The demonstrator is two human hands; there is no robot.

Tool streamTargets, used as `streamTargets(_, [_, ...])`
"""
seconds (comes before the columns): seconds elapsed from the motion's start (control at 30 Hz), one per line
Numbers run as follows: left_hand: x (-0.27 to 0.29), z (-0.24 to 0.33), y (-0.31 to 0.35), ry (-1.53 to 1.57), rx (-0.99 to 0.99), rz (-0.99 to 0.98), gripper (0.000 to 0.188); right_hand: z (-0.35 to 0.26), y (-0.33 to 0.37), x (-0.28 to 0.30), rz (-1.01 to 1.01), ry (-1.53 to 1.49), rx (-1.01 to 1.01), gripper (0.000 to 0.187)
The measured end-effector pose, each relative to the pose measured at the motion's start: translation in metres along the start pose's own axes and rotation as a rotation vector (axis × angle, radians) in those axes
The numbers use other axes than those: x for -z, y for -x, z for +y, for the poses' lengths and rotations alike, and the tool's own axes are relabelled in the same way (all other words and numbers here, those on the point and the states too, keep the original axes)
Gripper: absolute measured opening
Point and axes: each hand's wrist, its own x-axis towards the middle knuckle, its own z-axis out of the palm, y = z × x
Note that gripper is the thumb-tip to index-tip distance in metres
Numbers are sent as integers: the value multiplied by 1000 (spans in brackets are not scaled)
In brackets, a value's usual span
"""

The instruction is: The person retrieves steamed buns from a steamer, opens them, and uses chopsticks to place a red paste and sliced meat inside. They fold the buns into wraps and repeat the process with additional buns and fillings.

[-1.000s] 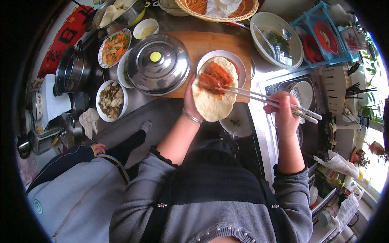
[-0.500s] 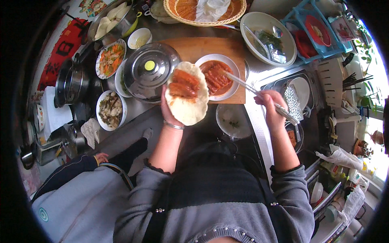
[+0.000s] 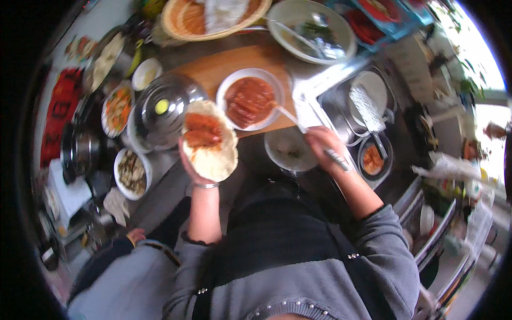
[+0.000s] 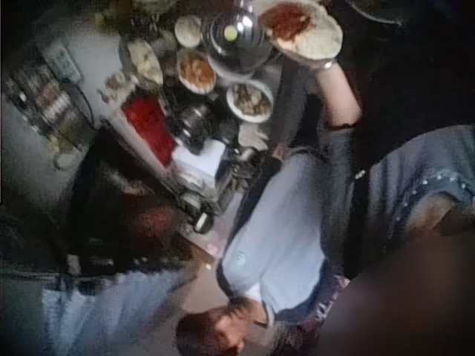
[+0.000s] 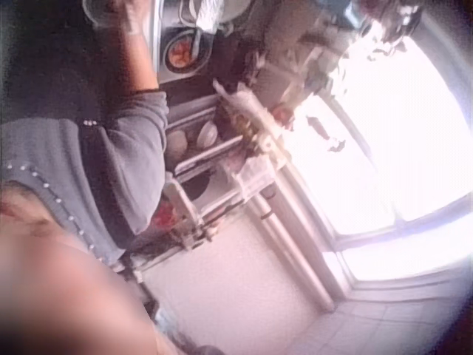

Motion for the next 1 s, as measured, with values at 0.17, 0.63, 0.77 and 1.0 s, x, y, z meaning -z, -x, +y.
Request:
streamTargets(0.17, [-26,-16,-4,-394,-89,-14,27,14,26,7,-91,-10,119,35])
streamTargets(0.63, [-55,-78,-15,-210,305,-206,51,51,259,131,488,-495,-1165,23])
streamTargets(0.77, [-60,-106,-18,-165,366,-243,51,157,270,138,198,63,-936,31])
streamTargets(1.0, [-71,-136,-14,-264,442,-35,60,278,291,120,-186,292,-939,30])
